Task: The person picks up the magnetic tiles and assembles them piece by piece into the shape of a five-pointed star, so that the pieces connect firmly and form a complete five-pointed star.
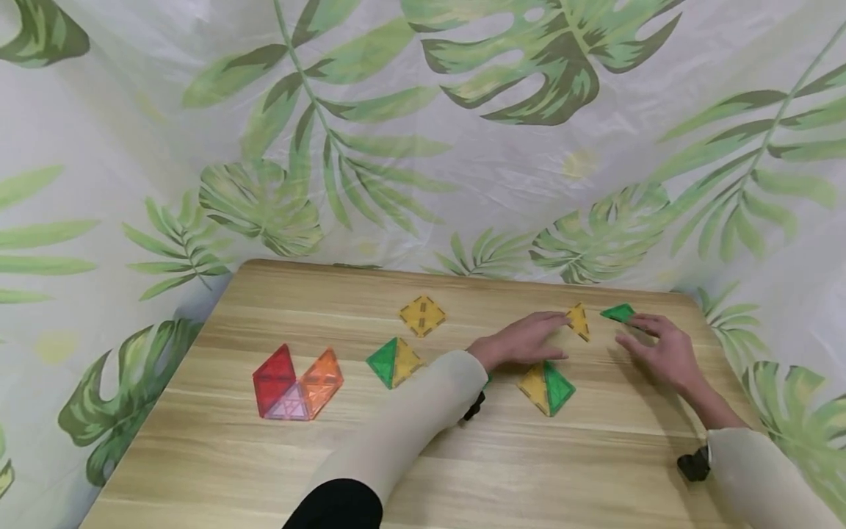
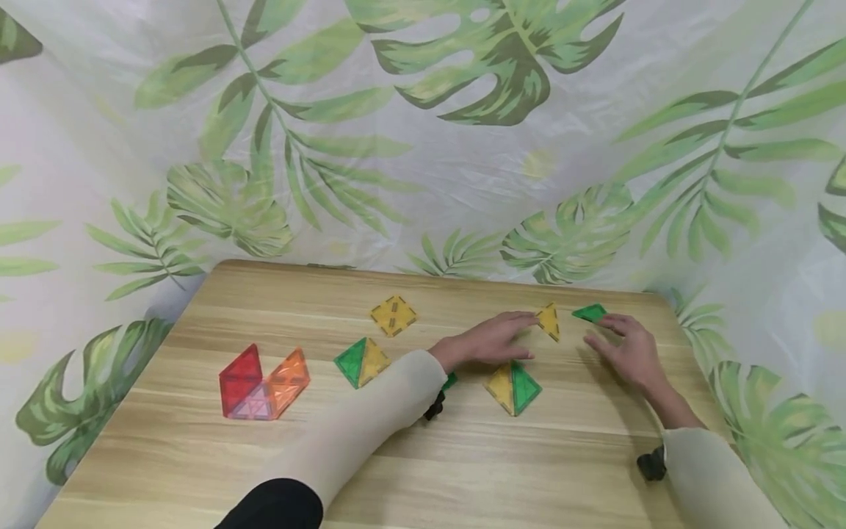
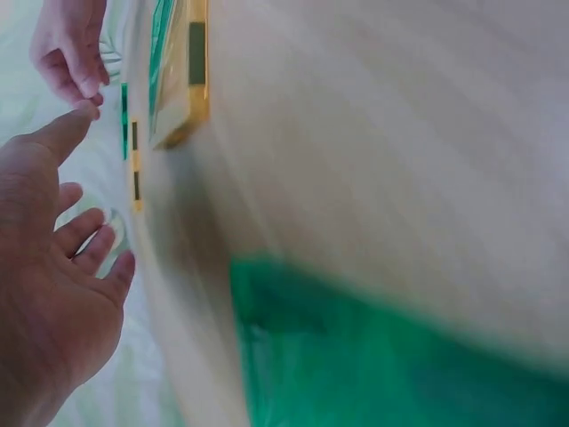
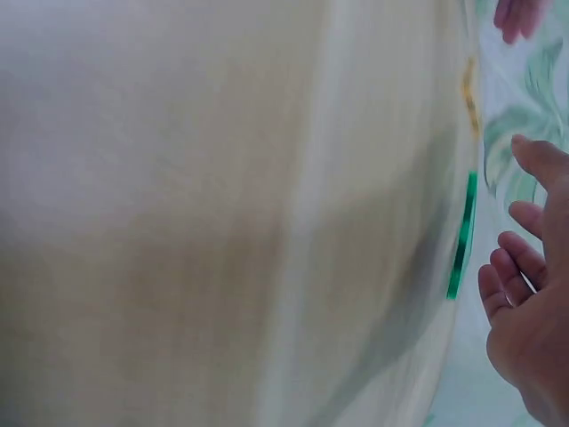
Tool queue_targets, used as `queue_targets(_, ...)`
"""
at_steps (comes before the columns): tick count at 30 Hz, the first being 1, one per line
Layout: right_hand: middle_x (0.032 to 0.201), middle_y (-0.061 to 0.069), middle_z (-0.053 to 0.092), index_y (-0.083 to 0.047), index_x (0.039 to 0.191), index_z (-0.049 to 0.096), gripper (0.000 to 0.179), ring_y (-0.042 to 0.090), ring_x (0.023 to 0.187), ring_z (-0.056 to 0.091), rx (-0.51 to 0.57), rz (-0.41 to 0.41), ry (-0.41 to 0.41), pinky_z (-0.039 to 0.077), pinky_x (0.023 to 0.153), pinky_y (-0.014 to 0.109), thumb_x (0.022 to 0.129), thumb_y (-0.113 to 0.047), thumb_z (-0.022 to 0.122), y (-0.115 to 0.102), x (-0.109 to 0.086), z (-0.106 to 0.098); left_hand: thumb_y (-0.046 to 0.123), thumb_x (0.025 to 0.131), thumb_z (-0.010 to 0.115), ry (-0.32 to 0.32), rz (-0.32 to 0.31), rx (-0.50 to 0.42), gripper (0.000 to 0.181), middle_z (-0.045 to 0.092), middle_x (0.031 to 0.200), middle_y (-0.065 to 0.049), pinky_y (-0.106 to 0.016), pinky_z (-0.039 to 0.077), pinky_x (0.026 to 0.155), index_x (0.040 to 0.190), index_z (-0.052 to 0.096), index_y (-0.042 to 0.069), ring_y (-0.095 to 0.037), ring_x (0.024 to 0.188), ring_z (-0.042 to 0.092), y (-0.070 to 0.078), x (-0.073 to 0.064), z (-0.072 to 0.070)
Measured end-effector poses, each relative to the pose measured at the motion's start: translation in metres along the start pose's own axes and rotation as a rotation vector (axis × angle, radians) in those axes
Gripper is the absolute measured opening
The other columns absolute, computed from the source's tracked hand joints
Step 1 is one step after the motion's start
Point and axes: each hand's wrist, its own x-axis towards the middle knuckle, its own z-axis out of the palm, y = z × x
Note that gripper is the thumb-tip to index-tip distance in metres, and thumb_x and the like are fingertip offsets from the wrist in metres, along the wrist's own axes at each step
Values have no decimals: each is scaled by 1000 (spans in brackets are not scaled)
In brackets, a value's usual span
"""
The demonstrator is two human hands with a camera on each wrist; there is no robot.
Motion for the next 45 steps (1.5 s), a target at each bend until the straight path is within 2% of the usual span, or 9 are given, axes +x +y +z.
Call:
queue_targets(3, 136, 37, 60, 15, 126, 69, 48, 59, 117, 61, -12, 42, -27, 51, 92, 71, 95, -20, 82, 11, 11, -6, 37, 108, 63, 13, -11, 2, 71, 29, 173, -13, -24, 21, 128, 166, 34, 7, -20, 160, 27, 2, 11, 5)
queue_targets(8, 149, 37, 51, 13, 138, 62, 61, 62, 123, 55, -29, 110, -116, 47, 98, 73, 98, -29, 79, 23, 26, -8, 40, 106, 65, 29, -81, 27, 76, 23, 175, -13, -28, 20, 129, 168, 30, 13, -21, 161, 22, 4, 24, 13)
queue_targets(15, 152, 35, 50, 12, 140, 60, 63, 62, 129, 50, -38, 135, -158, 45, 101, 74, 96, -27, 82, 32, 35, -8, 48, 105, 64, 43, -164, 14, 80, 15, 177, -9, -33, 17, 131, 170, 25, 26, -20, 163, 14, 9, 40, 22)
queue_targets(23, 149, 34, 53, 10, 139, 62, 60, 57, 128, 53, -50, 126, -180, 46, 100, 70, 94, -25, 83, 36, 42, -5, 50, 105, 62, 21, -176, 89, 75, 18, 177, -8, -32, 15, 131, 169, 30, 28, -20, 163, 14, 10, 46, 21)
queue_targets(30, 143, 32, 59, 7, 133, 68, 48, 54, 124, 57, -60, 109, -185, 49, 94, 64, 95, -19, 82, 40, 43, -3, 52, 107, 56, -49, -198, 145, 68, 10, 178, -4, -35, 15, 131, 168, 30, 36, -23, 163, 15, 17, 48, 21)
queue_targets(33, 142, 31, 61, 6, 130, 71, 44, 51, 120, 60, -71, 96, -180, 50, 90, 58, 94, -17, 82, 41, 40, -2, 54, 107, 55, -71, -221, 171, 66, 9, 178, -2, -35, 14, 131, 167, 32, 38, -22, 163, 14, 19, 47, 22)
queue_targets(36, 140, 30, 63, 6, 129, 71, 43, 48, 111, 65, -76, 90, -185, 54, 83, 46, 93, -15, 83, 41, 38, -2, 56, 106, 56, -78, -234, 205, 66, 14, 178, -2, -34, 15, 131, 166, 35, 38, -21, 163, 15, 20, 47, 24)
queue_targets(40, 134, 30, 66, 6, 127, 72, 42, 43, 102, 68, -76, 70, -183, 52, 75, 29, 92, -13, 84, 41, 37, -2, 58, 106, 55, -78, -230, 235, 65, 20, 176, -4, -34, 17, 130, 165, 37, 38, -22, 162, 19, 22, 44, 24)
queue_targets(45, 124, 29, 71, 6, 126, 73, 41, 41, 102, 68, -49, 57, -161, 48, 72, 16, 90, -10, 86, 41, 38, -3, 56, 106, 56, -54, -210, 267, 60, 29, 173, -4, -32, 25, 128, 162, 45, 37, -21, 158, 27, 21, 43, 19)
